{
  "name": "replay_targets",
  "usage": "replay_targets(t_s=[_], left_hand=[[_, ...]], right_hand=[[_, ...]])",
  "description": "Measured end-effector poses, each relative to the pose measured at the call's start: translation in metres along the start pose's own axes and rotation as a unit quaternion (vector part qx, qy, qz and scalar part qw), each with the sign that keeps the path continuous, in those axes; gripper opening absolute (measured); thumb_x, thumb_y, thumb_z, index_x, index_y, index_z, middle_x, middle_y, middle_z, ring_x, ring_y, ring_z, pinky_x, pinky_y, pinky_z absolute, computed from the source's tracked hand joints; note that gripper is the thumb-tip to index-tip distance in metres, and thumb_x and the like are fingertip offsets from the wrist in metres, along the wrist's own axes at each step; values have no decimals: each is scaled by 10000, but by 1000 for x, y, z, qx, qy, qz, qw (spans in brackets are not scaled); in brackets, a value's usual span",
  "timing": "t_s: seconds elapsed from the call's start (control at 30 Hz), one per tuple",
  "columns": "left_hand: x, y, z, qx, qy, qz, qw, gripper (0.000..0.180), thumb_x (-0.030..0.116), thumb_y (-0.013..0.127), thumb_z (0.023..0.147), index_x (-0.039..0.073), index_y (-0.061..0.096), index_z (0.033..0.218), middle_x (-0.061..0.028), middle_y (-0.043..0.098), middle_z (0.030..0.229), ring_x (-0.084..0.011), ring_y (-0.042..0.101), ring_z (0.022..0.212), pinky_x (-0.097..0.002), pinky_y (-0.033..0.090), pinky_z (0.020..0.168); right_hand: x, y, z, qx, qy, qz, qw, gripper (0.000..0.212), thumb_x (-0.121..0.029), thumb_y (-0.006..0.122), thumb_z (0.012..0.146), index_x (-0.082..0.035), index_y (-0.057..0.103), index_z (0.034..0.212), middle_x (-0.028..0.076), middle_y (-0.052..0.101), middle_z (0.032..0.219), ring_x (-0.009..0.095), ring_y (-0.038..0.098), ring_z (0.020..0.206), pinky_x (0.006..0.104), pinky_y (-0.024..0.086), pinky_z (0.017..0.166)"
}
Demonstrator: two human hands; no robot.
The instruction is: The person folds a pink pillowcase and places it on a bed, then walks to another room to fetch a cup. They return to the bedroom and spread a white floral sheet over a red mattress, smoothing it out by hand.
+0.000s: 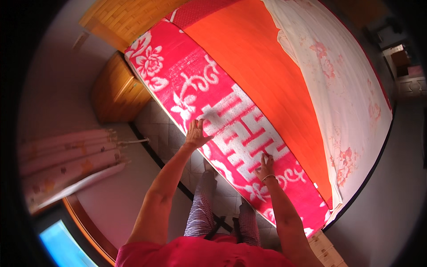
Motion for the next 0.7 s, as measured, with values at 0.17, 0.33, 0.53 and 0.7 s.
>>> replay_targets(t_s=[0.17,0.33,0.53,0.7], left_hand=[[2,-34,90,-28,12,20,999,812,379,735,575,24,320,1176,-176,379,1067,-333,369,1041,-411,357,868],[35,-15,178,-13,75,17,997,767,376,726,573,-9,338,1111,-180,387,1050,-338,381,1015,-412,357,861],[84,15,244,-30,96,41,994,808,370,755,508,24,341,1111,-173,364,1132,-338,339,1086,-438,349,874],[91,35,272,-93,85,82,989,903,360,796,435,65,334,1153,-161,322,1193,-336,273,1147,-472,328,881]], right_hand=[[-25,-1,10,-96,76,4,992,988,-319,702,635,-102,52,1347,298,-4,1344,479,34,1233,479,151,1016],[-23,3,16,-56,74,25,995,978,-274,721,616,-111,85,1341,304,29,1338,486,64,1226,497,198,999],[-21,5,20,-24,55,39,997,973,-263,727,590,-85,121,1330,350,65,1304,536,87,1192,533,231,975],[-9,-19,19,-37,27,57,997,945,-270,721,593,-128,148,1331,317,92,1316,512,97,1207,514,333,919]])
Point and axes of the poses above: each hand's wrist, its own z-axis towards the middle knuckle, its own y-axis out of the palm, x = y × z, the point moved 1 cm from there along z, towards the middle knuckle
